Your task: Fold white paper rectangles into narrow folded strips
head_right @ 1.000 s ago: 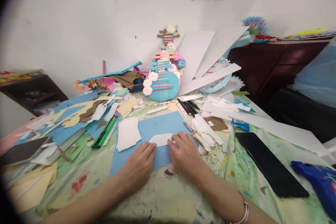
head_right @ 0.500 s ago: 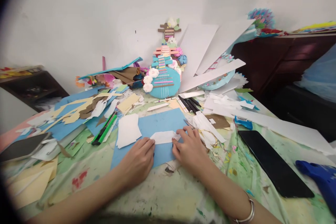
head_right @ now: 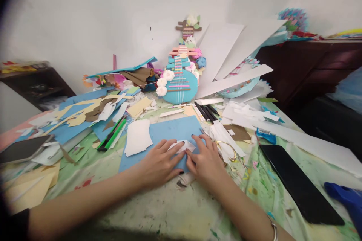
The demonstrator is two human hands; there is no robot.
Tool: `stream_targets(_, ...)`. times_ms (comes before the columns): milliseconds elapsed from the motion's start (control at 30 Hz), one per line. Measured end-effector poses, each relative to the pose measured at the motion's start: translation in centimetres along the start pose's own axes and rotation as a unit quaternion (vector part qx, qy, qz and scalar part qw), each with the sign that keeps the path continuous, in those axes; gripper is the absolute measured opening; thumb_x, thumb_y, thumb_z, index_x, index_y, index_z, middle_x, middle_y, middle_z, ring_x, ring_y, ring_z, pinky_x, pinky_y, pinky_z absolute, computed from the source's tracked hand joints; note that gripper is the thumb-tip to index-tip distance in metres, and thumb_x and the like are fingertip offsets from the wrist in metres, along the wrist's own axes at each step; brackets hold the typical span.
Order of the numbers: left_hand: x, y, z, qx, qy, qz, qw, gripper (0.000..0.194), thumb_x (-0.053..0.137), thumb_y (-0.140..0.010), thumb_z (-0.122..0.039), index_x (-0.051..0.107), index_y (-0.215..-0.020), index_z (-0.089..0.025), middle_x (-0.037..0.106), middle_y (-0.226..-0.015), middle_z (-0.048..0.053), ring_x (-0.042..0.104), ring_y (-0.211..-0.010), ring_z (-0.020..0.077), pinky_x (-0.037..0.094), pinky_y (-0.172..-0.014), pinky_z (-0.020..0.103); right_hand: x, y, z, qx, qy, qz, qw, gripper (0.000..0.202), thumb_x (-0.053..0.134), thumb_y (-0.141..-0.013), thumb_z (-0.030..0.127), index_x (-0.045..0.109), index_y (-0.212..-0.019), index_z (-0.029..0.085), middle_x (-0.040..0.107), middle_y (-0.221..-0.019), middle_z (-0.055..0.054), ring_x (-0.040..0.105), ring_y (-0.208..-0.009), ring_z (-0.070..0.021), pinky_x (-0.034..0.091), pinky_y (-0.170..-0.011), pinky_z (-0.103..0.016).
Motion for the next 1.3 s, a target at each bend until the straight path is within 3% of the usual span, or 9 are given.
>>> stream_targets(233,0.4,2.0,0.6,-0.039,0.003,-0.01,0.999,0.041,0.042,-0.091,-0.039,0.06,-0.107,-0.005,0.053,-0.126,0.014,0.042,-0.117,0.031,0.036,-0.094,0.044,0.4,0.1,-0.2,0.0,-0.002,0.0,1.0,0.02,0.056,-0.083,0.026,0.075,-0.085,0.027,0.057,-0.118,-0.011,0.039,-0.114,-0.0331,0.039,-0.087,-0.052)
stream_targets(500,-0.7,4.6,2.8,-0.07,0.059,-0.017,0.996,0.029,0.047,-0.09,-0.032,0.065,-0.103,-0.013,0.058,-0.12,0.014,0.043,-0.118,0.0321,0.041,-0.091,0.048,0.3,0.0,-0.1,-0.001,0.001,0.007,1.0,0.021,0.055,-0.084,0.026,0.076,-0.079,0.027,0.059,-0.116,-0.01,0.04,-0.113,-0.0332,0.04,-0.085,-0.052)
stream_targets(633,-0.3,4.0,4.5,-0.081,0.165,-0.039,0.982,0.023,0.048,-0.089,-0.025,0.07,-0.083,-0.019,0.062,-0.111,0.009,0.05,-0.11,0.025,0.042,-0.091,0.043,0.0,-0.2,-0.2,-0.024,-0.015,-0.011,1.0,0.021,0.054,-0.084,0.023,0.075,-0.082,0.025,0.06,-0.113,-0.01,0.042,-0.11,-0.0306,0.042,-0.084,-0.05)
stream_targets(767,0.9,1.7,7.1,-0.153,0.293,-0.059,0.942,0.019,0.049,-0.086,-0.019,0.067,-0.083,-0.016,0.065,-0.101,0.009,0.059,-0.094,0.0186,0.046,-0.085,0.035,-0.5,-0.6,-0.7,-0.061,-0.065,-0.047,0.995,0.021,0.053,-0.085,0.022,0.074,-0.087,0.026,0.061,-0.11,-0.009,0.046,-0.104,-0.0268,0.044,-0.084,-0.047)
stream_targets(967,1.5,-5.2,8.9,-0.067,0.34,0.003,0.938,0.021,0.05,-0.082,-0.007,0.063,-0.097,-0.014,0.066,-0.096,0.006,0.059,-0.088,0.0132,0.046,-0.074,0.021,-1.4,-1.0,-1.7,-0.012,-0.099,-0.151,0.983,0.018,0.054,-0.083,0.015,0.071,-0.085,0.021,0.065,-0.093,-0.009,0.053,-0.086,-0.0203,0.049,-0.073,-0.037)
stream_targets(1133,1.9,-9.9,7.4,0.014,0.345,0.089,0.934,0.01,0.058,-0.082,-0.018,0.066,-0.088,-0.016,0.065,-0.09,0.004,0.057,-0.083,0.013,0.042,-0.076,0.022,-2.0,-1.0,-2.2,0.029,-0.089,-0.198,0.976,0.018,0.053,-0.082,0.015,0.069,-0.081,0.02,0.065,-0.091,-0.008,0.052,-0.078,-0.0185,0.048,-0.07,-0.036)
stream_targets(1233,2.7,-11.2,6.0,0.035,0.333,0.139,0.932,0.015,0.064,-0.077,-0.029,0.063,-0.078,-0.014,0.063,-0.078,0.002,0.055,-0.074,0.0143,0.041,-0.067,0.023,-2.4,-0.9,-2.2,0.029,-0.093,-0.21,0.973,0.017,0.053,-0.082,0.013,0.068,-0.08,0.019,0.065,-0.091,-0.008,0.051,-0.078,-0.0181,0.047,-0.07,-0.035)
stream_targets(1300,3.1,-11.5,5.3,0.046,0.331,0.172,0.927,0.016,0.069,-0.071,-0.028,0.061,-0.072,-0.014,0.06,-0.07,0.0,0.053,-0.068,0.0135,0.038,-0.062,0.022,-2.7,-0.9,-2.1,0.022,-0.098,-0.214,0.972,0.016,0.053,-0.082,0.012,0.067,-0.079,0.018,0.064,-0.091,-0.009,0.05,-0.078,-0.0181,0.046,-0.07,-0.035)
Point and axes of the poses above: each hand's wrist, its own y-axis away from the middle knuckle, its own x-axis out of the palm, z = x × y, the point moved 1 cm from there along -y, towards the middle knuckle
